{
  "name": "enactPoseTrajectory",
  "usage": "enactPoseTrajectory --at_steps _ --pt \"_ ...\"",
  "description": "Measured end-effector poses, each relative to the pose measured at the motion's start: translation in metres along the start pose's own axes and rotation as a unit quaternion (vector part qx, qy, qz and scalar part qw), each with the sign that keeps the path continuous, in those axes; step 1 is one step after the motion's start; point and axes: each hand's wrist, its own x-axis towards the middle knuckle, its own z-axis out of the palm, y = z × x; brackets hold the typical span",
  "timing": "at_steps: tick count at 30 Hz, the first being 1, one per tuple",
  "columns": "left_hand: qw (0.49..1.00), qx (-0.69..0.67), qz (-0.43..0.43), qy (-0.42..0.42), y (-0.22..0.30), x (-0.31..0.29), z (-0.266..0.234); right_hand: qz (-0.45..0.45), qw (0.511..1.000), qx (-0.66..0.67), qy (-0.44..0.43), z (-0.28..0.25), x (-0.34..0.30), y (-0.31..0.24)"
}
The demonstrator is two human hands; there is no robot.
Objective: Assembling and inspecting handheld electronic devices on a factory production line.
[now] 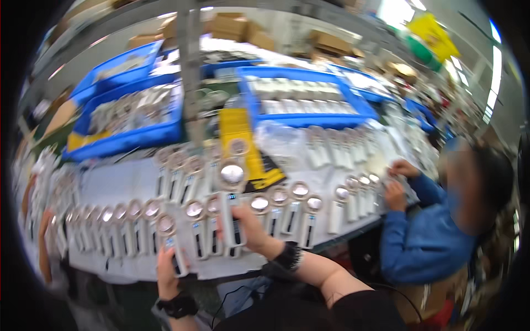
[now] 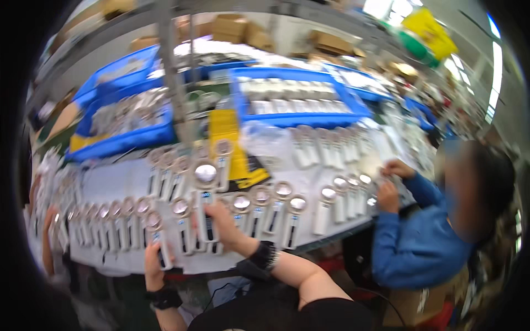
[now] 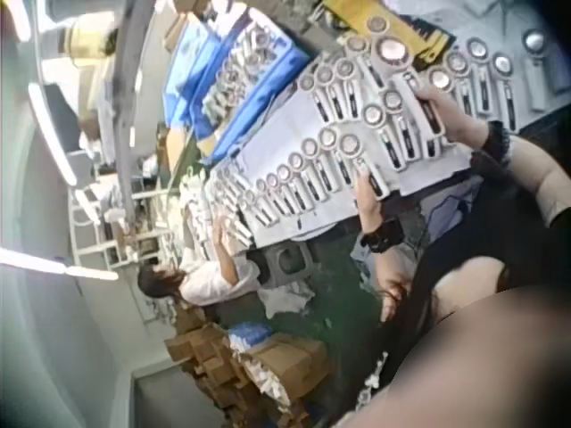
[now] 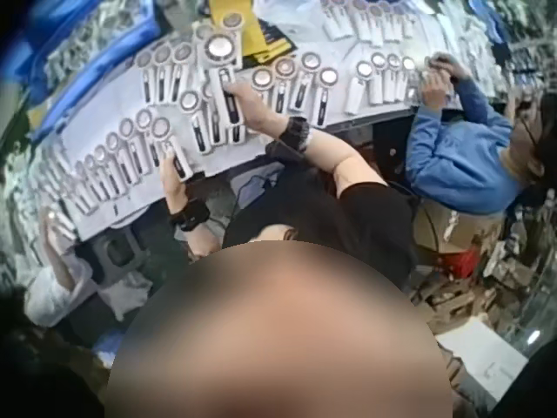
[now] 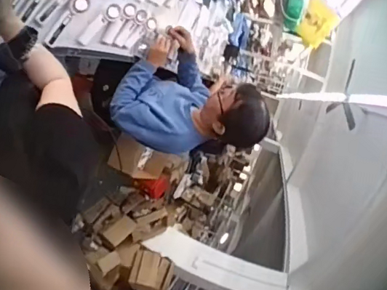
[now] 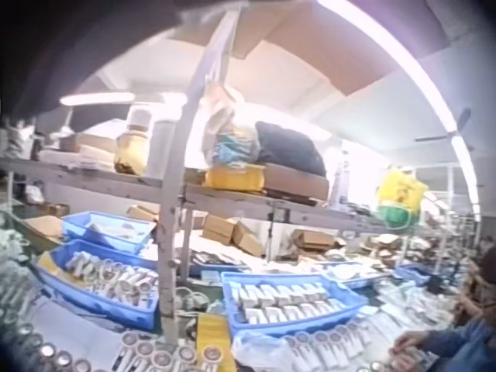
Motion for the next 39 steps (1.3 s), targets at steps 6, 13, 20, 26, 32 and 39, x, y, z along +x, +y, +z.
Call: enactPoseTrajectory --at_steps 6,13,20,26,32,39 --pt "0.999 0.003 0.044 -0.017 -0.001 0.008 0.028 -0.073 0.996 0.024 0.039 0.006 -0.011 -0.027" --pt "0.996 0.011 0.08 0.03 -0.009 0.006 0.033 -0.072 0.997 -0.004 0.014 0.001 -0.014 -0.028" --pt "0.996 0.004 0.086 0.014 -0.021 0.013 0.019 -0.066 0.997 0.047 0.015 0.002 -0.011 -0.029" --pt "0.996 0.009 0.088 0.001 -0.026 0.014 0.019 -0.053 0.997 0.052 0.026 -0.007 -0.008 -0.034" --pt "0.996 -0.002 0.089 0.025 -0.025 0.017 0.02 -0.036 0.998 0.028 0.054 -0.013 0.001 -0.037" --pt "0.995 0.049 0.048 -0.068 -0.016 0.02 0.007 0.018 0.997 -0.047 0.062 -0.014 0.002 -0.015"
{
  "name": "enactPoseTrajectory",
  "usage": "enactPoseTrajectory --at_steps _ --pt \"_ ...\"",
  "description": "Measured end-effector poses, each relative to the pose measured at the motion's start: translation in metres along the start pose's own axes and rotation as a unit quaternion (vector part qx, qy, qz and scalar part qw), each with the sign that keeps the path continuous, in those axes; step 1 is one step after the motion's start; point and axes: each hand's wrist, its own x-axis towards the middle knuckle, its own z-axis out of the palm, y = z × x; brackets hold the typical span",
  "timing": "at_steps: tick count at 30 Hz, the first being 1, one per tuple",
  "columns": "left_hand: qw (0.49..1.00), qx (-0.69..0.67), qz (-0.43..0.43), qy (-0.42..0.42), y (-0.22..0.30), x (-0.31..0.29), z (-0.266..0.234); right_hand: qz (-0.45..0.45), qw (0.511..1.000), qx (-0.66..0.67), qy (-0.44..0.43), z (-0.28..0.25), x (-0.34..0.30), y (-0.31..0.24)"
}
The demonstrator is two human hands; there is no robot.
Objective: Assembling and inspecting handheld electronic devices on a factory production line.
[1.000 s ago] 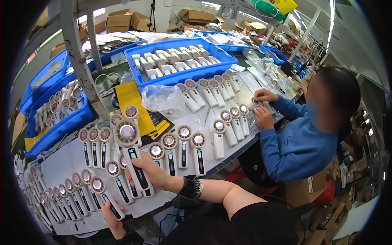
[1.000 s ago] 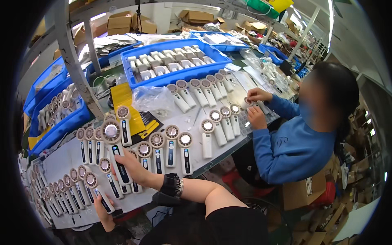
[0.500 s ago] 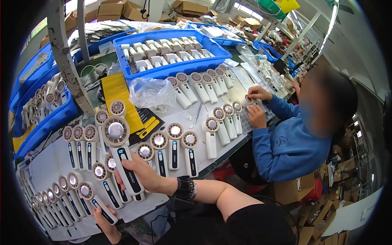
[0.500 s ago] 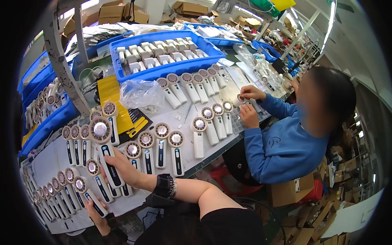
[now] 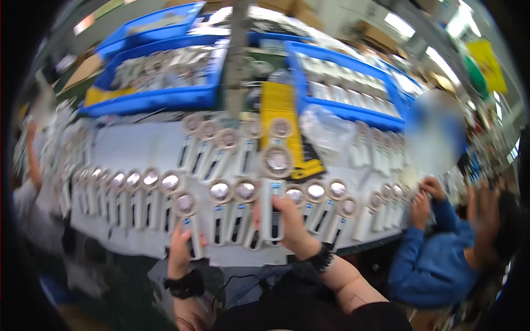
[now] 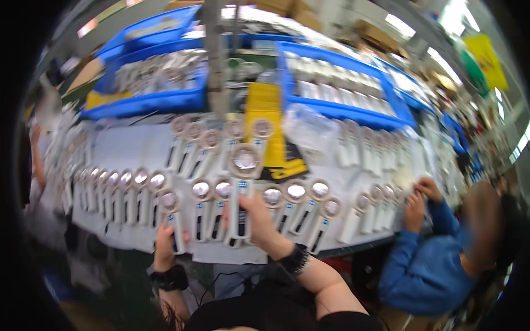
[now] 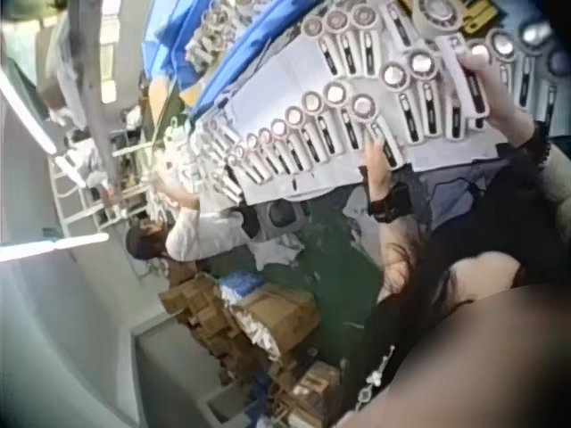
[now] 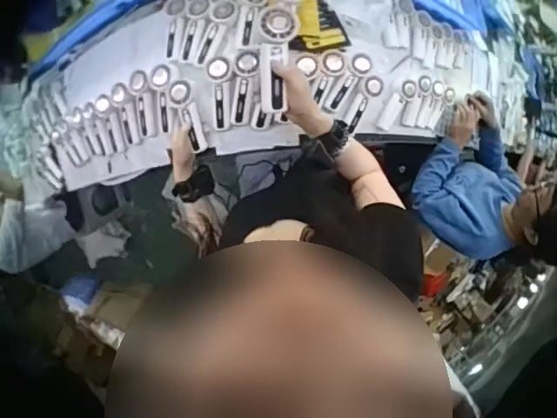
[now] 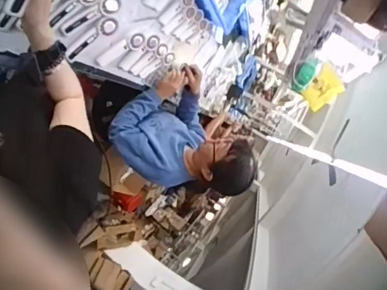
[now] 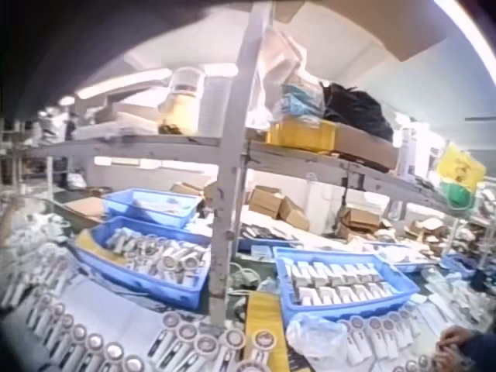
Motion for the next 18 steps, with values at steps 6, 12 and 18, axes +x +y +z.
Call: enactPoseTrajectory --at_steps 6,12,18 --pt "0.999 -0.039 0.003 -0.006 0.012 -0.008 0.003 0.068 0.997 -0.018 -0.016 0.018 -0.002 0.009" --pt "0.991 -0.128 0.002 -0.029 0.01 -0.011 0.002 0.125 0.988 -0.051 -0.079 0.026 -0.007 0.023" --pt "0.994 -0.095 0.021 -0.05 0.046 -0.015 0.003 0.154 0.984 -0.066 -0.056 0.031 -0.004 0.024"
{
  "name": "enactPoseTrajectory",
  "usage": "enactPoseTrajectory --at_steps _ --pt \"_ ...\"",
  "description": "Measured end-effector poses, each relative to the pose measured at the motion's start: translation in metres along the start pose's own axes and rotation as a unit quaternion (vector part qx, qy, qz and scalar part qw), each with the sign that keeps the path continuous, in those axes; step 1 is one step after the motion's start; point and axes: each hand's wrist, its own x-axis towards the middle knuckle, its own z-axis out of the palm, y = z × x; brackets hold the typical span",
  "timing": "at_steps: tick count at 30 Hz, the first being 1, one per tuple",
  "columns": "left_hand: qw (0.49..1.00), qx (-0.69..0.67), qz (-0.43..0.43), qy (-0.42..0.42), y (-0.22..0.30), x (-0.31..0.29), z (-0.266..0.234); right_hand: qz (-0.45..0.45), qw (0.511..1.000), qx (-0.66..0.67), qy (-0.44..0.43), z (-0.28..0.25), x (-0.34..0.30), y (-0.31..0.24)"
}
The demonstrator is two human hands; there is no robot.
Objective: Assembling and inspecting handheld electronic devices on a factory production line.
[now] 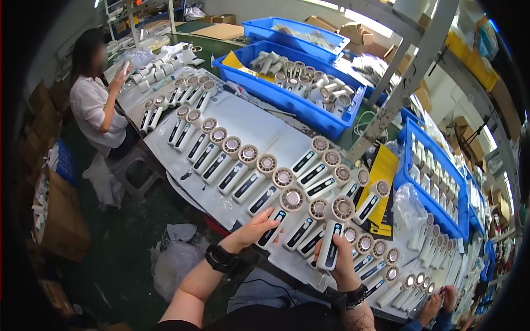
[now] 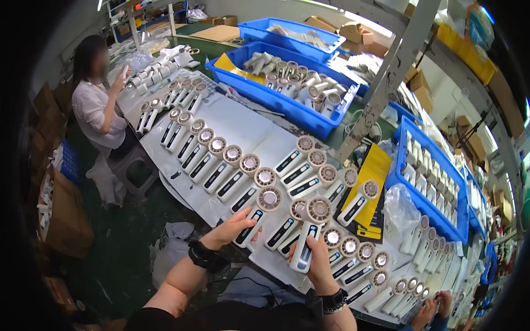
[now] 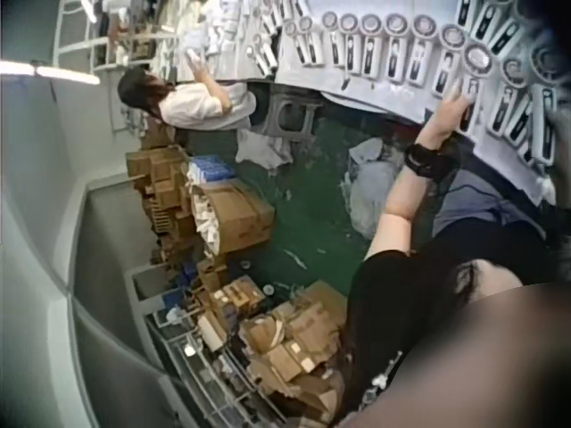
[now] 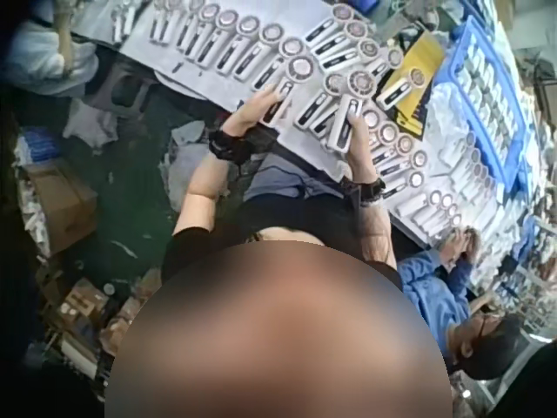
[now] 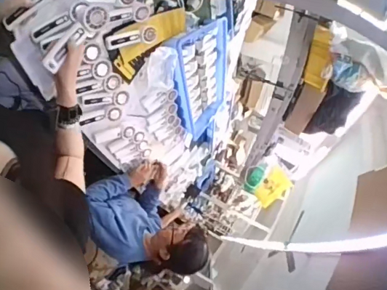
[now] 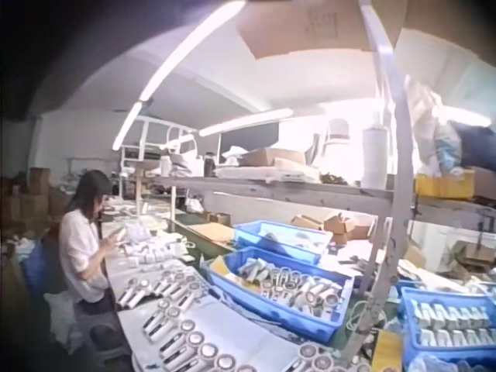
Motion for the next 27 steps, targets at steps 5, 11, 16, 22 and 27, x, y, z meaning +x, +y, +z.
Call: enactPoseTrajectory --at_steps 5,11,16,22,27 --pt "0.983 0.126 0.113 0.073 0.093 0.027 0.0 -0.045 0.994 -0.089 -0.054 0.014 0.066 -0.053" --pt "0.96 0.188 0.111 0.178 0.151 0.15 -0.057 -0.008 0.997 -0.064 -0.05 0.065 0.206 -0.08" --pt "0.944 0.281 0.041 0.168 0.131 0.202 -0.11 -0.013 1.0 0.006 0.001 0.045 0.321 -0.02" --pt "0.844 0.523 0.097 0.067 0.091 0.245 -0.184 0.001 0.998 -0.009 0.061 0.039 0.384 0.033" --pt "0.828 0.551 -0.035 0.104 0.093 0.268 -0.139 -0.003 0.993 -0.085 0.083 0.024 0.375 0.023"
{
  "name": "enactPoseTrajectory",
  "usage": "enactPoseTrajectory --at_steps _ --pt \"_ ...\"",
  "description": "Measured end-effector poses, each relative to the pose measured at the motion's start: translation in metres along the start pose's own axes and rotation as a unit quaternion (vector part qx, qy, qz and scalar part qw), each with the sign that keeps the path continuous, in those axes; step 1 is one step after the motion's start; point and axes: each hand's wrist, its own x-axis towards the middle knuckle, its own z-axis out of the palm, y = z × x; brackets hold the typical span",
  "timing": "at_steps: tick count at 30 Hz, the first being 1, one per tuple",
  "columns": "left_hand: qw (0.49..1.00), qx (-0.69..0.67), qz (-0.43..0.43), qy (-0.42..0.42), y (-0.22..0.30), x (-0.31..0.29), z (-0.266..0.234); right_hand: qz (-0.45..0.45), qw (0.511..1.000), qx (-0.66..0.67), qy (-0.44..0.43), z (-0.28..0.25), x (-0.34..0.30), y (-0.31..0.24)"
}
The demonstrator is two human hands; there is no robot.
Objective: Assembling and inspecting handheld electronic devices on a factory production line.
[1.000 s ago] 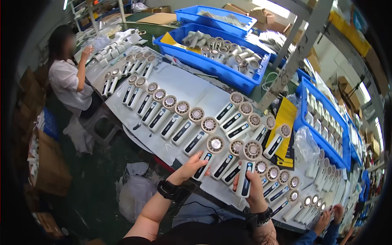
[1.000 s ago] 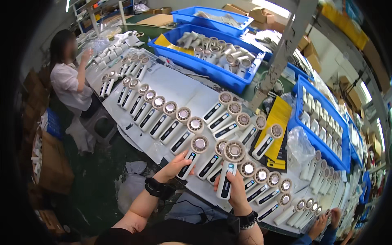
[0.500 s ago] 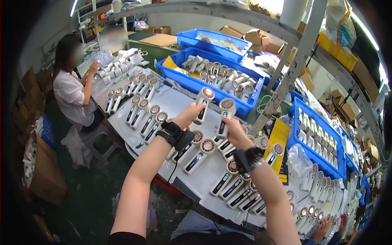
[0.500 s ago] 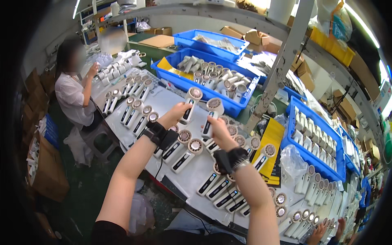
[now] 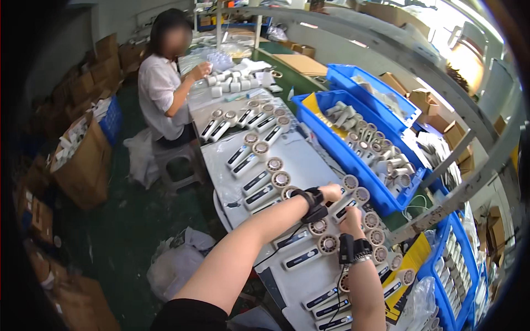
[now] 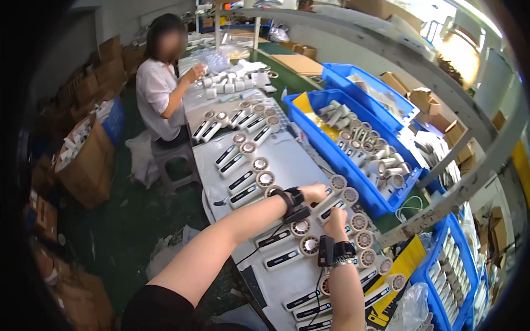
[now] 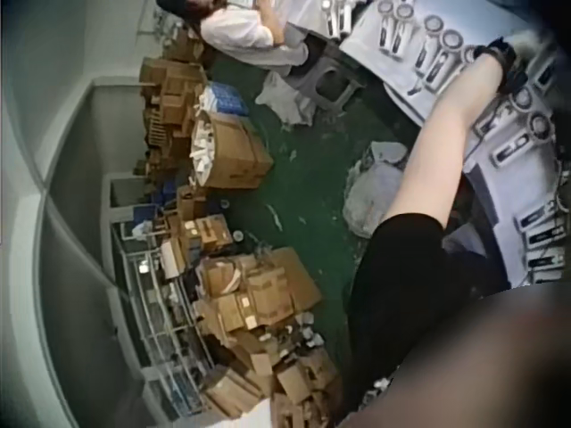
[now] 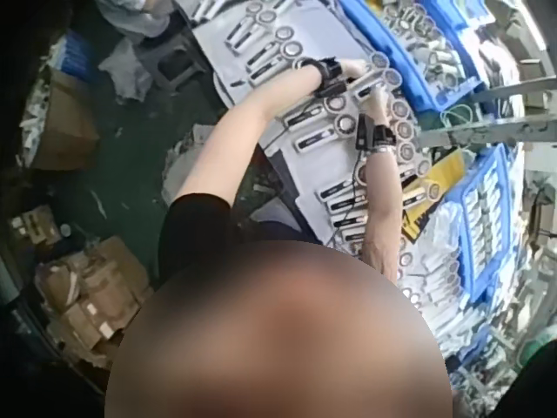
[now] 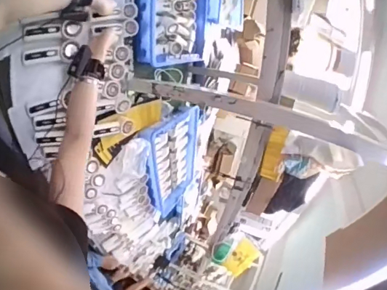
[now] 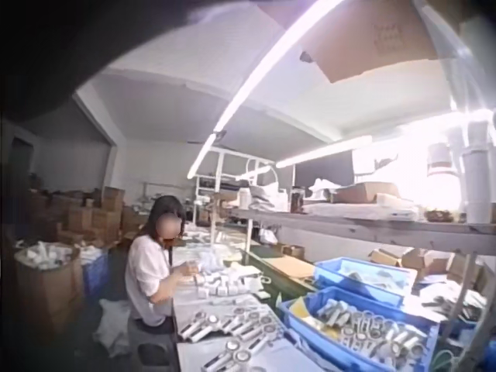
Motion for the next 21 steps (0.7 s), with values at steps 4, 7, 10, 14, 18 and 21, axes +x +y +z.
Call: enactPoseTrajectory --at_steps 4,7,10,14,18,21 --pt "0.979 0.152 0.078 0.114 -0.01 -0.015 -0.004 -0.025 0.999 -0.007 -0.019 0.01 -0.023 -0.008" --pt "0.905 0.211 0.154 0.334 0.004 -0.072 -0.055 -0.077 0.996 -0.041 0.015 0.015 -0.077 -0.038" --pt "0.864 0.227 0.026 0.449 -0.052 -0.136 -0.146 -0.099 0.993 -0.057 -0.026 0.015 -0.14 -0.068" --pt "0.892 0.253 -0.147 0.346 -0.132 -0.19 -0.182 -0.108 0.987 -0.045 -0.107 -0.009 -0.18 -0.092" --pt "0.9 0.264 -0.202 0.282 -0.189 -0.193 -0.162 -0.08 0.988 -0.03 -0.126 -0.014 -0.206 -0.096" --pt "0.87 0.251 -0.164 0.391 -0.192 -0.184 -0.146 -0.077 0.99 -0.016 -0.119 -0.019 -0.223 -0.104"
